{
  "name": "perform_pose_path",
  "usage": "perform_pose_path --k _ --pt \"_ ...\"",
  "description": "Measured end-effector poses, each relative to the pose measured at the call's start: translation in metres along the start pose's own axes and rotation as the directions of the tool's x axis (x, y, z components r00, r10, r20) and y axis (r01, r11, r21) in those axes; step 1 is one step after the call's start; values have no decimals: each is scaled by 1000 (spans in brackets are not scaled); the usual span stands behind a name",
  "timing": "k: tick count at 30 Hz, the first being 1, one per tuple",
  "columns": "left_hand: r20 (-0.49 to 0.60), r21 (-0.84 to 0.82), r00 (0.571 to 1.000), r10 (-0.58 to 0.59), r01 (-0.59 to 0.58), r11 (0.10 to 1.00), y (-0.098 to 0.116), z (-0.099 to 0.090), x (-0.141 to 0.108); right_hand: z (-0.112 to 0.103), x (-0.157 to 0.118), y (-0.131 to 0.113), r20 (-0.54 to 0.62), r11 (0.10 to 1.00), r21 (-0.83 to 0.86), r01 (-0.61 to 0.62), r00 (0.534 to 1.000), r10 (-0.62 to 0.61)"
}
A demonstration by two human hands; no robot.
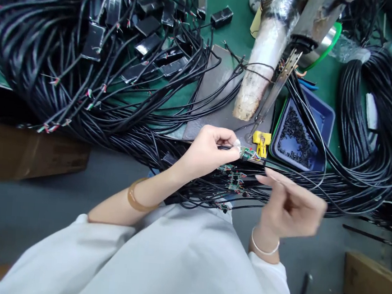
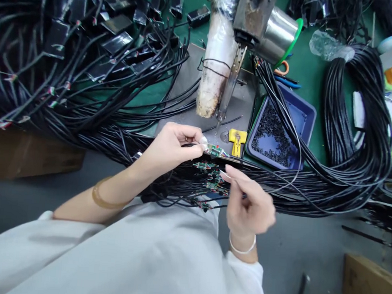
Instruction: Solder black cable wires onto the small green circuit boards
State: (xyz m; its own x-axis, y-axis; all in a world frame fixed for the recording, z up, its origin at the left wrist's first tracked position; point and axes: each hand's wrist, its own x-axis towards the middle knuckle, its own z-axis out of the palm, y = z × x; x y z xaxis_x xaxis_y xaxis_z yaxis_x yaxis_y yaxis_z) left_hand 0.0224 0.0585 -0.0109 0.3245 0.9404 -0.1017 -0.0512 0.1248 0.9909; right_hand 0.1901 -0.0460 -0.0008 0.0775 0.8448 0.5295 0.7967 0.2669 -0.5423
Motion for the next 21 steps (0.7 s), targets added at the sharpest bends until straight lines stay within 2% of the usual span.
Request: perform_pose_path --k 4,7,9,13,17,21 --pt "18 10 1000 -14 14 1000 -1 4 1 33 0 9 -75 989 -82 124 989 -130" --pt "14 32 1000 -3 2 999 -3 5 2 48 8 15 -98 984 -69 165 980 -172" --pt "-7 44 1000 14 -13 999 -4 7 3 49 14 16 -98 987 -36 155 983 -158" --pt "-70 25 997 23 -21 999 -3 10 7 40 28 13 -16 995 46 88 996 -88" --pt "-148 -22 989 9 -13 1000 -1 13 11 35 39 11 23 994 82 75 997 -78" --pt "-171 -59 985 14 -24 998 0 14 14 35 44 11 40 990 128 63 997 -69"
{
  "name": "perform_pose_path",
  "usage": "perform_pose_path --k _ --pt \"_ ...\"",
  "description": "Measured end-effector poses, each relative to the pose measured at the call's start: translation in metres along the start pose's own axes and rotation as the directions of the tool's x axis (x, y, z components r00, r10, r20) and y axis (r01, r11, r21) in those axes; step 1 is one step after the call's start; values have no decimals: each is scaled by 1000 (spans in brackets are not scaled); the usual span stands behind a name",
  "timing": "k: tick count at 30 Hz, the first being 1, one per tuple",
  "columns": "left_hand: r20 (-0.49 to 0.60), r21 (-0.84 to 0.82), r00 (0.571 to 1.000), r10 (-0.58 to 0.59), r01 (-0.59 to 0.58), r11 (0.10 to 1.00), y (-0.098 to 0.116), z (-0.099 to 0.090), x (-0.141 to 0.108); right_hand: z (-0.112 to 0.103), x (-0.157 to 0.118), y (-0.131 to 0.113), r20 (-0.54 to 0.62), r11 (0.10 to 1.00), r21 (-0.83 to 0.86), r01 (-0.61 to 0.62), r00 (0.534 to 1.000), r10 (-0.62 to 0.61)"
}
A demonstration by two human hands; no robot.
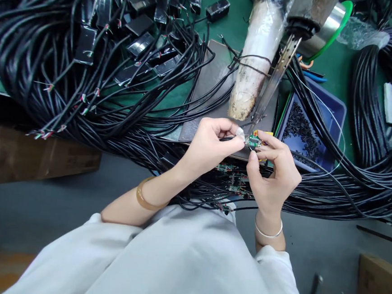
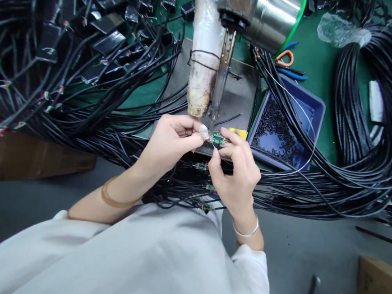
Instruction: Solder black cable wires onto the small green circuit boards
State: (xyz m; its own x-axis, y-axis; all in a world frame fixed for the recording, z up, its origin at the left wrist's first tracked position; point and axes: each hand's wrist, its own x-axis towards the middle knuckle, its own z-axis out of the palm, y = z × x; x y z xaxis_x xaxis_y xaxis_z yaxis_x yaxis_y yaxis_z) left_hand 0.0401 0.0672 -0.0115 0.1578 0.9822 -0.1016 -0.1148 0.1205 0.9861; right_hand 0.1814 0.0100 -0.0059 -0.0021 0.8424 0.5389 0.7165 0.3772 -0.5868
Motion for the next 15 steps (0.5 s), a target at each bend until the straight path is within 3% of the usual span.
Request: perform_pose_path --k 15 --pt "8 -71 1000 -27 27 997 2 -2 3 -6 6 -6 44 999 -49 8 999 -6"
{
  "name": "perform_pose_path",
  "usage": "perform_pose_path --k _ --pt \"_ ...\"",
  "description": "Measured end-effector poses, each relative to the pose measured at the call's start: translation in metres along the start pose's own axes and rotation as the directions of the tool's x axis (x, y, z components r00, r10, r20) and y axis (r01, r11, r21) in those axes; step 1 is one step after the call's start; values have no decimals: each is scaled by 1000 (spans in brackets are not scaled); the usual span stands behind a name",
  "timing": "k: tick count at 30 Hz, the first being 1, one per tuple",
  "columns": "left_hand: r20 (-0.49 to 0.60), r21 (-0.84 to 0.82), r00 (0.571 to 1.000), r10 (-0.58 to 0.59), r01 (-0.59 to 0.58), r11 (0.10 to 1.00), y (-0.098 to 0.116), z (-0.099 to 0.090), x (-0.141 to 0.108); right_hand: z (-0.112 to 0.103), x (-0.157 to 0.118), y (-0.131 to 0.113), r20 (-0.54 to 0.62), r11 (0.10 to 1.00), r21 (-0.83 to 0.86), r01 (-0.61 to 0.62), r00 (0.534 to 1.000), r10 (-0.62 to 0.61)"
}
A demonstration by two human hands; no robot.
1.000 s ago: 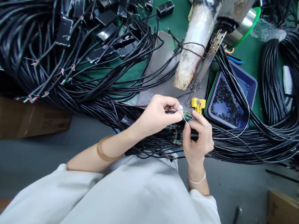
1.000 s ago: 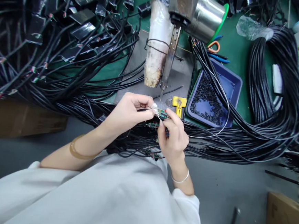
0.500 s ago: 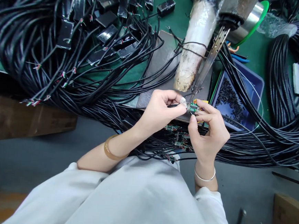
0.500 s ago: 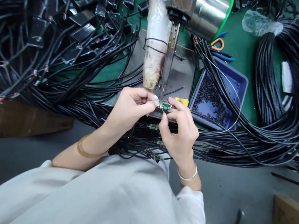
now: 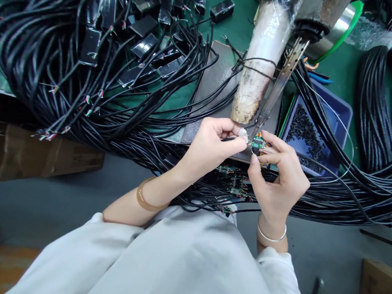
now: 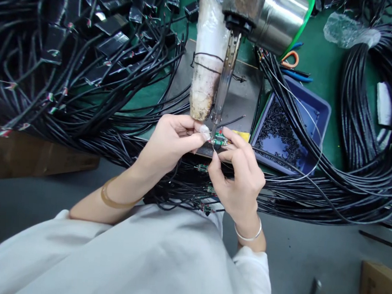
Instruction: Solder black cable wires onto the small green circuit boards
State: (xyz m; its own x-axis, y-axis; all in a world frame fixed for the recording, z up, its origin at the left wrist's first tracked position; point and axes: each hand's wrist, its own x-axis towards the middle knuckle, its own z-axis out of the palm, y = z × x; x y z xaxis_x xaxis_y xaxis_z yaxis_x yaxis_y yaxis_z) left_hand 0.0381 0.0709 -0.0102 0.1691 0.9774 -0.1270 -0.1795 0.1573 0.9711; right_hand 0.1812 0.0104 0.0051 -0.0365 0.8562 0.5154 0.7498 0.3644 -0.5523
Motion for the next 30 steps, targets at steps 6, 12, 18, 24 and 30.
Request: perform_pose_path --k 6,12,18,24,30 --pt "11 42 1000 12 -13 999 0 -3 1 0 -1 2 42 1000 23 7 999 -8" --pt "72 103 997 -16 9 995 3 -5 -2 2 -3 7 -8 995 103 -6 1000 7" --pt "96 106 995 -24 13 994 4 -6 -1 2 -2 7 -15 988 150 -30 999 32" --pt "80 81 996 -25 19 997 3 -4 1 0 -1 8 9 991 127 -29 1000 28" --pt "65 60 998 -24 20 998 2 -2 2 -1 1 8 13 992 119 -31 999 30"
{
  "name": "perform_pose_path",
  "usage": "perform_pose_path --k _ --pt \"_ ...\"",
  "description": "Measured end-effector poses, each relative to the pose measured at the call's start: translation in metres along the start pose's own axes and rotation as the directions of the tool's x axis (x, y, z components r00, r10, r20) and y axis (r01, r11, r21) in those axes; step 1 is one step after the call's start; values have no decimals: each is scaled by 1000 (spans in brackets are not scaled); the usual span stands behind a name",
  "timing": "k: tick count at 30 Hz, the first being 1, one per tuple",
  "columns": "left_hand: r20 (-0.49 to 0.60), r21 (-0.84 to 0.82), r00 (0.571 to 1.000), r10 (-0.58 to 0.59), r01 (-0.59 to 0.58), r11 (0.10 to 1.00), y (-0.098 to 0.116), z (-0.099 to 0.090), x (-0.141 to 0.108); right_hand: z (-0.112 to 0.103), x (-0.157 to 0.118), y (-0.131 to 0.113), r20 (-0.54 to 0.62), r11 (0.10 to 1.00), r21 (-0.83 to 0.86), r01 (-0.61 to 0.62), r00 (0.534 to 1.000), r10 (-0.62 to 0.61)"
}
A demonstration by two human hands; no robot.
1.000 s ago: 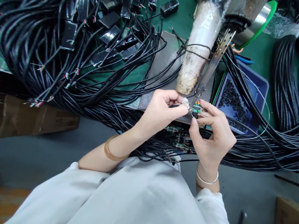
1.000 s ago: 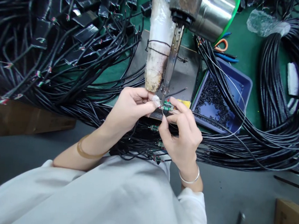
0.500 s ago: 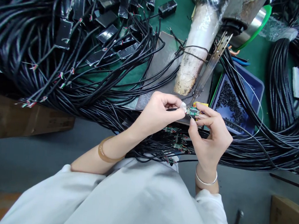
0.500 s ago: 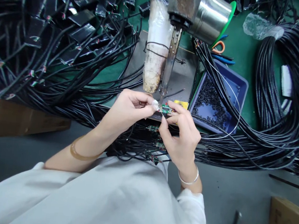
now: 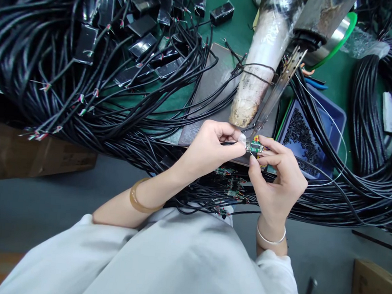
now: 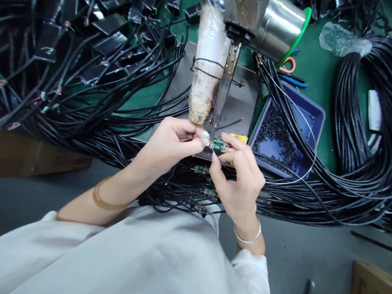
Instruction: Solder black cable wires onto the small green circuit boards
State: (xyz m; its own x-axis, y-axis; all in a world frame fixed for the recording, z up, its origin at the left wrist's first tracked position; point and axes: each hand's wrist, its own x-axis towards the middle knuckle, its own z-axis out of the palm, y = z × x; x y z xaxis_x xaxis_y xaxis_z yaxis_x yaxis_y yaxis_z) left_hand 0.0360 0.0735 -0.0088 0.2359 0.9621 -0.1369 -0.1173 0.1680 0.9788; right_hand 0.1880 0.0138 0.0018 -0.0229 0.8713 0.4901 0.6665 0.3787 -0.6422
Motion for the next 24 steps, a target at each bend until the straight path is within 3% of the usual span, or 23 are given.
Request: perform_pose_path --k 14,24 --pt "-16 44 1000 17 -16 999 8 -1 -2 -2 0 -8 5 996 -63 56 998 -56" --pt "-1 243 996 92 -89 966 4 -3 -5 0 -3 -3 37 990 -125 71 997 -67"
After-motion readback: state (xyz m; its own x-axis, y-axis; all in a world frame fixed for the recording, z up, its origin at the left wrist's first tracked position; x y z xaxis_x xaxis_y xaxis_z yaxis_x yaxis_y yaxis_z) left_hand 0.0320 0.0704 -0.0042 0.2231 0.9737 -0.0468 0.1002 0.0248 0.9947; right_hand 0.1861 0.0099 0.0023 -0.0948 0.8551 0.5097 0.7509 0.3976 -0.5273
